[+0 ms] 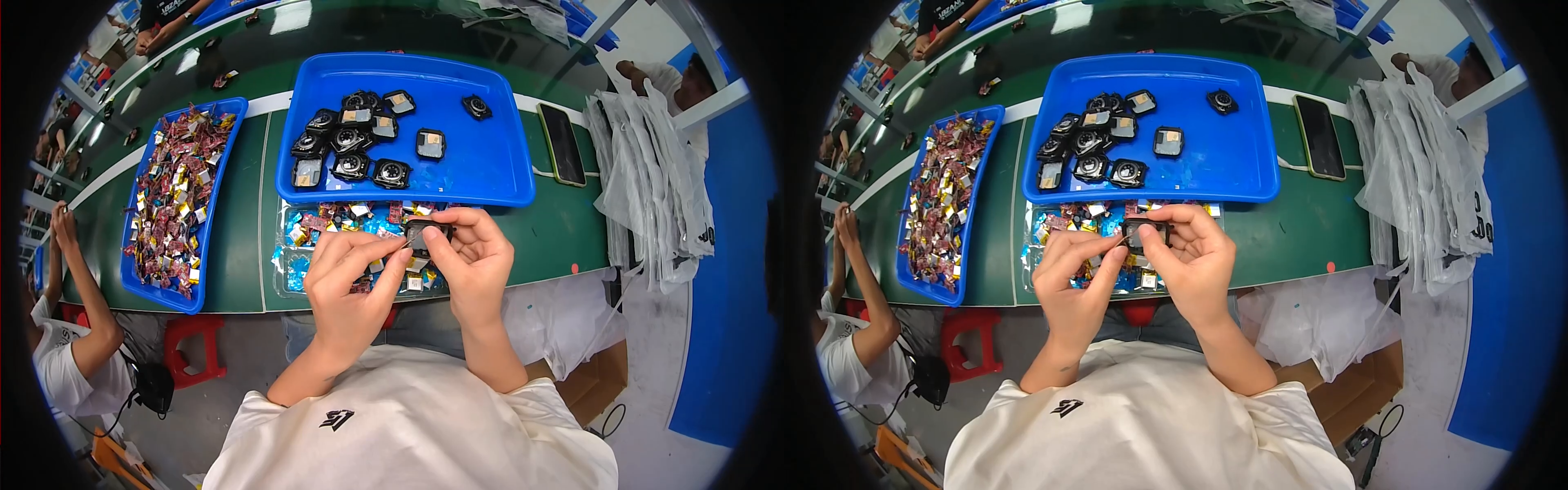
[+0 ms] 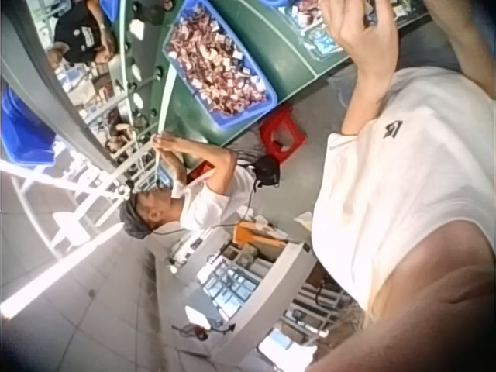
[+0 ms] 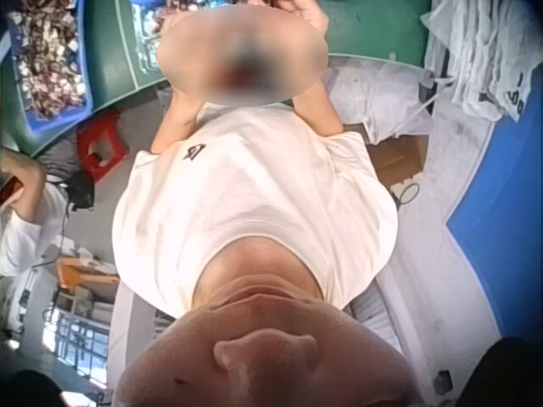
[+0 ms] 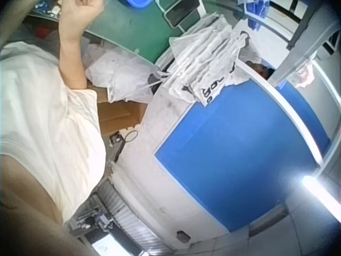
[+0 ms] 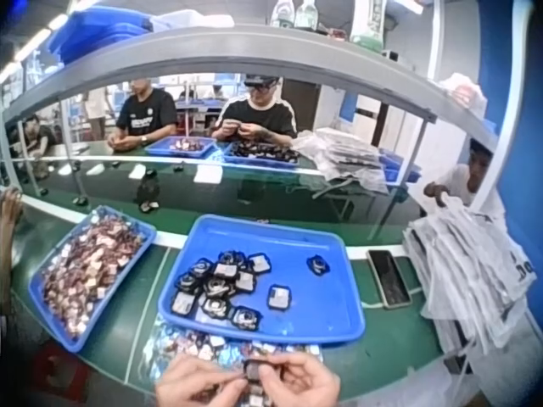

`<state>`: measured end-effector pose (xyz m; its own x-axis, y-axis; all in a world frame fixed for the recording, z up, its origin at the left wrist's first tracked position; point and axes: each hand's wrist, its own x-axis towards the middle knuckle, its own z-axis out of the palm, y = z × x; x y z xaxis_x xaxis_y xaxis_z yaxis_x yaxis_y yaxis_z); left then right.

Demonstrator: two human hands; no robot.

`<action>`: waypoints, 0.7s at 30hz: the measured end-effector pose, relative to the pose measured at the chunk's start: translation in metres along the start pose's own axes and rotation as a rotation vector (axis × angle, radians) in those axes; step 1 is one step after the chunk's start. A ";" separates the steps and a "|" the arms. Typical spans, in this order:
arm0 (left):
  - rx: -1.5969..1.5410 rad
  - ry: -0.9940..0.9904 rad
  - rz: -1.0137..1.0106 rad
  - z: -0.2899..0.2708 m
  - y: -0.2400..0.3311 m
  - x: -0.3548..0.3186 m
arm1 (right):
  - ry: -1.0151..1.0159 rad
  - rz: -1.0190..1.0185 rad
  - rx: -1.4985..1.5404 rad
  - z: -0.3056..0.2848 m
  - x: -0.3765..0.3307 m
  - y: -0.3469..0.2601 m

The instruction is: Assembling small electronic parts by placing tiny colored components into black plastic frames.

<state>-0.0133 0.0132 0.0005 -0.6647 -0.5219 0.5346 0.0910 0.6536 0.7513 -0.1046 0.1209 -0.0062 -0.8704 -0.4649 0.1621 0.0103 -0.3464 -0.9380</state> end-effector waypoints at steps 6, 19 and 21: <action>-0.862 -0.158 -0.643 -0.007 -0.004 -0.001 | -0.021 -0.055 -0.096 0.007 -0.004 -0.005; -0.842 -0.119 -0.608 -0.003 -0.009 -0.002 | -0.146 -0.040 0.067 0.000 -0.010 -0.003; -0.767 -0.128 -0.610 -0.001 -0.013 -0.005 | -0.135 -0.039 0.073 0.001 -0.011 -0.001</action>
<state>-0.0103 0.0070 -0.0113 -0.8285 -0.5586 -0.0395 0.1323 -0.2639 0.9554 -0.0947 0.1256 -0.0068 -0.7970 -0.5534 0.2421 0.0178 -0.4221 -0.9064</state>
